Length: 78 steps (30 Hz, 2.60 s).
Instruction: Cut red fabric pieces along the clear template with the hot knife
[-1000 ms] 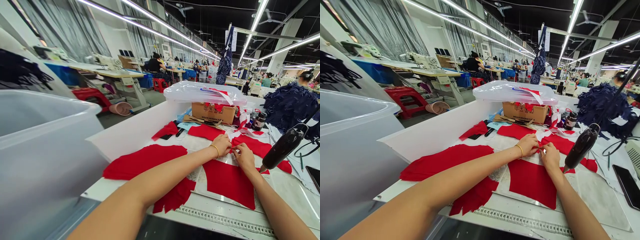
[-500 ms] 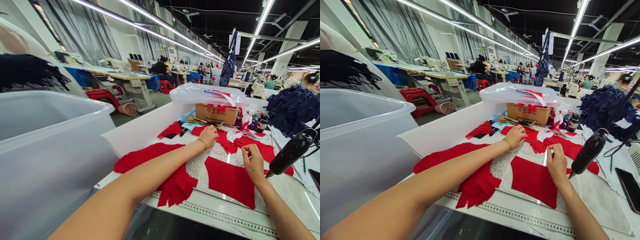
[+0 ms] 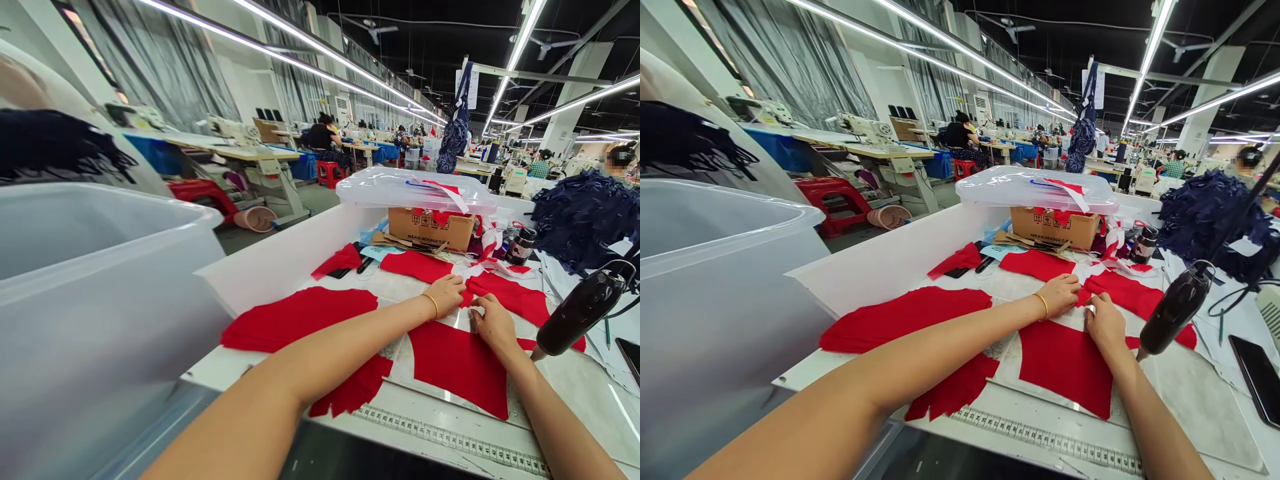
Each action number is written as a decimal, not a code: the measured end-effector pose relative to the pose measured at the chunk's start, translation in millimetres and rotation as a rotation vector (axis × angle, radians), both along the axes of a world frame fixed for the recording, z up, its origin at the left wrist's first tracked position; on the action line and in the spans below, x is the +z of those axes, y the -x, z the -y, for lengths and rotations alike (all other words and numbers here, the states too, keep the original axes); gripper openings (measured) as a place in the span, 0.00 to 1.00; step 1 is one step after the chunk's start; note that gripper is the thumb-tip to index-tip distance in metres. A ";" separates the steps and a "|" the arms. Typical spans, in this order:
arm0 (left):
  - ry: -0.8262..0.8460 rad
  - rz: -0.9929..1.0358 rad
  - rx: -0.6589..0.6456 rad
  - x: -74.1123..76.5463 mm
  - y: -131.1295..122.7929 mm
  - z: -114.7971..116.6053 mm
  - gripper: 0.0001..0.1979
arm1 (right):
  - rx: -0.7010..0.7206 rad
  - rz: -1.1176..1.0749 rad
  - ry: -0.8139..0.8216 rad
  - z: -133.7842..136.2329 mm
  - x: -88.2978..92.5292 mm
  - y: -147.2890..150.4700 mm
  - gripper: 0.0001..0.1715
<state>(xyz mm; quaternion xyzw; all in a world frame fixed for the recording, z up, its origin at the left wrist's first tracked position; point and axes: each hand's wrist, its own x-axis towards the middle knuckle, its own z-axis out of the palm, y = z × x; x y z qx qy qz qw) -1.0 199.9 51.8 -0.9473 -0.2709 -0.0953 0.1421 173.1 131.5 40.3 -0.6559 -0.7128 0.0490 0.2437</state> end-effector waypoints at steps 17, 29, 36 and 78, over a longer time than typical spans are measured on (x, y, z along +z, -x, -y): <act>0.098 0.159 0.037 -1.3 7.9 2.7 0.05 | 0.022 -0.085 -0.093 -9.6 0.0 12.6 0.09; -0.031 0.317 0.302 15.2 65.0 -16.1 0.09 | 0.081 -0.362 -0.442 24.2 26.3 20.1 0.18; 0.041 0.349 0.282 47.5 114.0 21.2 0.11 | 0.280 -0.421 -0.701 85.1 41.5 2.2 0.08; 0.599 0.284 0.512 4.7 64.2 86.9 0.11 | -0.274 -0.051 0.170 70.4 17.7 -95.6 0.07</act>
